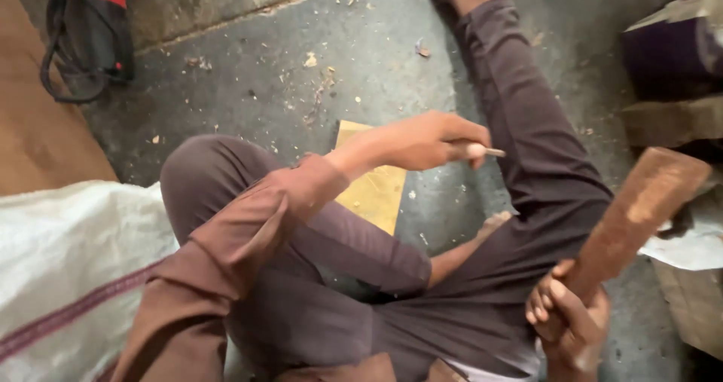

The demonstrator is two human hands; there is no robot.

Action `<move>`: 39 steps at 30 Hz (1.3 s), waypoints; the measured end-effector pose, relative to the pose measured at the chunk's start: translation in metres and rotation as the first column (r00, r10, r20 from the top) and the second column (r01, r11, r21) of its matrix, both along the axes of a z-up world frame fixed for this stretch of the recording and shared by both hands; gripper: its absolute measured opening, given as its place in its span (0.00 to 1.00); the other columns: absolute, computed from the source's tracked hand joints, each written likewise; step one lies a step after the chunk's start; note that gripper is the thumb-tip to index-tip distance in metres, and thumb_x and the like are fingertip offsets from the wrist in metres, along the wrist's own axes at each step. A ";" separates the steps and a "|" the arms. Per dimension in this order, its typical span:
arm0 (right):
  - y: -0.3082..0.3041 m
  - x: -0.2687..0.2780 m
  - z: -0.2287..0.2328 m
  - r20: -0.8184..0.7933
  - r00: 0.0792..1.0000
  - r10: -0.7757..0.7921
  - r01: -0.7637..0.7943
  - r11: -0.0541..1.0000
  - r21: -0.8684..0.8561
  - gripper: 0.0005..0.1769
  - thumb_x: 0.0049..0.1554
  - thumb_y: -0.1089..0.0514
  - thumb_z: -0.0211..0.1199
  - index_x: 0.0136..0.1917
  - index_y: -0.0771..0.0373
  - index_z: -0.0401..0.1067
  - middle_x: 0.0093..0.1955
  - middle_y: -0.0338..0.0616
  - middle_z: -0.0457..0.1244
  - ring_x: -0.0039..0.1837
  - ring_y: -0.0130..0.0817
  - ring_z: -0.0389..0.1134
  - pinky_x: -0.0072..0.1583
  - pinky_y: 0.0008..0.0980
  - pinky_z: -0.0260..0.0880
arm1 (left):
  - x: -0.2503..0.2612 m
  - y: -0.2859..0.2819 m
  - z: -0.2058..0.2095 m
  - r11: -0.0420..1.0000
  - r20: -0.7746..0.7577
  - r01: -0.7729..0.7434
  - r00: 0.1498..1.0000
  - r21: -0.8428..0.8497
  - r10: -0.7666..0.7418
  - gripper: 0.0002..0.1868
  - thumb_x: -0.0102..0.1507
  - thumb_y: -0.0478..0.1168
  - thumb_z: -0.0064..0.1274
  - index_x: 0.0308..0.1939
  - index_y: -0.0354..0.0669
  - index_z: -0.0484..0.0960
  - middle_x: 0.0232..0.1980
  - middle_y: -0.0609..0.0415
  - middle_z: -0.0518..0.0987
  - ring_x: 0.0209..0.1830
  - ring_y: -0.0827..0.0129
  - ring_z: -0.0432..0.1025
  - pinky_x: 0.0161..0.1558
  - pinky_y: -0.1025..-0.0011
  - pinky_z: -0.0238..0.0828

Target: Using a hammer and chisel to carve or shape a wooden block.

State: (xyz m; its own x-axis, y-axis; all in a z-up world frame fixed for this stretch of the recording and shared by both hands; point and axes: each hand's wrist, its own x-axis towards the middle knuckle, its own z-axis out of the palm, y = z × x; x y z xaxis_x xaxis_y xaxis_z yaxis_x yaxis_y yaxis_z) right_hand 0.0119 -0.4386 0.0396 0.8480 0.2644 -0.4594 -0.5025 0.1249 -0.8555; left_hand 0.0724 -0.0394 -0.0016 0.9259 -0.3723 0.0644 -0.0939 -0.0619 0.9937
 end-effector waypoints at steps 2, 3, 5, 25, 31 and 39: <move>-0.006 0.001 -0.005 -0.021 1.000 -0.004 0.004 1.000 -0.017 0.17 0.59 0.65 0.59 0.61 0.67 0.64 0.36 0.46 0.57 0.34 0.33 0.60 0.36 0.33 0.63 | 0.013 -0.005 -0.015 0.996 -0.048 0.069 0.996 -0.055 -0.072 0.12 0.72 0.46 0.45 0.43 0.44 0.80 0.35 0.54 0.77 0.37 0.67 0.72 0.41 0.66 0.69; -0.009 0.003 -0.007 -0.035 0.999 -0.006 0.005 0.999 -0.033 0.18 0.58 0.66 0.59 0.61 0.67 0.63 0.36 0.47 0.58 0.33 0.34 0.60 0.36 0.34 0.64 | 0.023 -0.008 -0.021 0.985 -0.085 0.134 0.986 -0.111 -0.143 0.13 0.72 0.46 0.45 0.41 0.42 0.79 0.34 0.55 0.75 0.36 0.69 0.70 0.40 0.67 0.68; -0.030 0.011 -0.017 -0.060 0.998 0.028 -0.032 0.997 -0.072 0.19 0.56 0.66 0.59 0.60 0.66 0.63 0.35 0.48 0.58 0.32 0.36 0.61 0.34 0.37 0.65 | 0.029 -0.014 -0.021 0.979 -0.118 0.141 0.980 -0.150 -0.159 0.15 0.72 0.47 0.46 0.39 0.41 0.79 0.33 0.56 0.75 0.35 0.71 0.70 0.39 0.67 0.68; -0.037 0.011 -0.024 -0.041 0.994 0.099 -0.093 0.988 0.122 0.22 0.59 0.66 0.60 0.65 0.71 0.59 0.36 0.50 0.58 0.33 0.38 0.63 0.37 0.42 0.69 | 0.028 -0.041 -0.037 0.950 -0.252 0.168 0.939 -0.261 -0.235 0.19 0.68 0.51 0.48 0.34 0.43 0.86 0.23 0.63 0.76 0.25 0.77 0.70 0.31 0.71 0.67; -0.020 0.008 -0.016 -0.033 0.999 0.037 -0.035 0.997 0.064 0.20 0.58 0.66 0.60 0.62 0.71 0.61 0.35 0.49 0.57 0.33 0.37 0.62 0.36 0.38 0.67 | 0.031 -0.044 -0.035 0.962 -0.294 0.146 0.932 -0.232 -0.213 0.20 0.69 0.51 0.47 0.32 0.43 0.85 0.21 0.63 0.72 0.23 0.77 0.66 0.29 0.70 0.64; -0.008 0.008 -0.007 -0.014 1.000 0.027 -0.027 1.000 -0.002 0.20 0.58 0.65 0.60 0.62 0.71 0.61 0.35 0.48 0.57 0.33 0.35 0.61 0.36 0.36 0.66 | 0.030 -0.044 -0.039 0.984 -0.251 0.061 0.963 -0.167 -0.102 0.19 0.68 0.51 0.49 0.30 0.44 0.84 0.24 0.60 0.76 0.26 0.74 0.69 0.31 0.69 0.66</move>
